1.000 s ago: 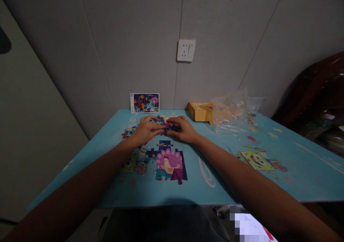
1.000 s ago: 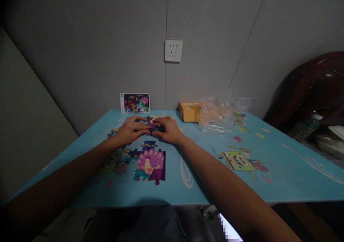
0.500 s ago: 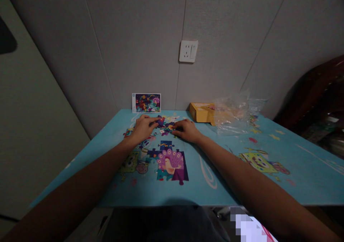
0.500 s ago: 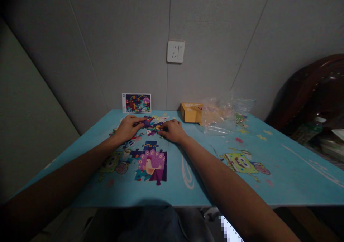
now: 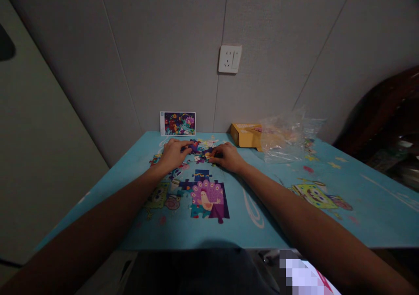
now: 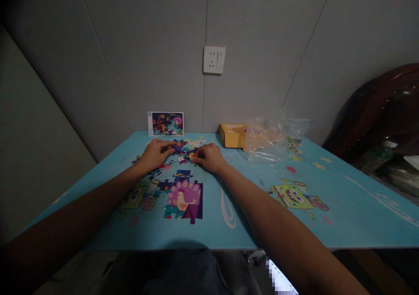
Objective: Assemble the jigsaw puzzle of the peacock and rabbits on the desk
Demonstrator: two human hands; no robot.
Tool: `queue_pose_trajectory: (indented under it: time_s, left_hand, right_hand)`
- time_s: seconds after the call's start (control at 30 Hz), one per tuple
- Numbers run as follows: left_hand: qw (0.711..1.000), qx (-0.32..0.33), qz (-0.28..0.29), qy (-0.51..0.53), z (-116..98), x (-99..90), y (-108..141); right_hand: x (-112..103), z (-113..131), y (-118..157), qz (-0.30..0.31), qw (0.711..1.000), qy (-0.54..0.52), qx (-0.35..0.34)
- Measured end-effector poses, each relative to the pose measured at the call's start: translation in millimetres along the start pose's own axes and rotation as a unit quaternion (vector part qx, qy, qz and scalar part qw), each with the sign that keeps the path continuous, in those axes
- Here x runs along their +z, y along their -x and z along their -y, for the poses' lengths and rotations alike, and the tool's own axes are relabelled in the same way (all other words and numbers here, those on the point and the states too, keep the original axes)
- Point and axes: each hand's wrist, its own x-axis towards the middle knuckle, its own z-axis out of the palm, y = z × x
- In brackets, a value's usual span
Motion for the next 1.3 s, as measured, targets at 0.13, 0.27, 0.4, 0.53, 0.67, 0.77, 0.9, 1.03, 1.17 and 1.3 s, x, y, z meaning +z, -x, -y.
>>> queue_pose_trajectory:
  time_s: [0.13,0.27,0.4,0.53,0.67,0.77,0.9,1.03,1.17,1.3]
  left_hand:
    - [1.000,-0.006,0.003,-0.001,-3,-1.2,1]
    - [1.000,-0.012,0.008,-0.004,-5,-2.8,2]
    - [1.000,-0.015,0.017,-0.009,-6,-3.2,2]
    - [1.000,-0.008,0.021,-0.010,-3,-0.9,2]
    - [1.000,-0.006,0.019,-0.010,0,0.9,2]
    - [1.000,-0.008,0.020,-0.013,-1,0.7,2]
    - [0.999,-0.009,0.026,-0.017,-1,-0.2,2]
    - [1.000,0.002,0.025,-0.011,0,0.1,2]
    - [1.000,-0.001,0.024,-0.013,2,2.0,2]
    - [0.999,-0.011,0.027,-0.029,2,2.8,3]
  right_hand:
    - [0,0,0,-0.005,1.000,-0.009,-0.012]
    - [-3,2,1,0.005,1.000,-0.011,-0.011]
    - [-6,6,2,0.015,1.000,-0.014,-0.007]
    - [-8,9,2,0.018,1.000,-0.017,-0.009]
    - [-8,11,3,0.019,1.000,-0.016,-0.013]
    - [-9,12,4,0.016,1.000,-0.011,-0.019]
    - [-13,14,6,0.003,0.999,-0.026,-0.039]
    - [-13,11,5,-0.020,0.997,-0.037,-0.060]
    - [-9,9,8,0.016,0.999,-0.022,-0.047]
    - [-8,10,9,0.056,0.998,-0.014,-0.019]
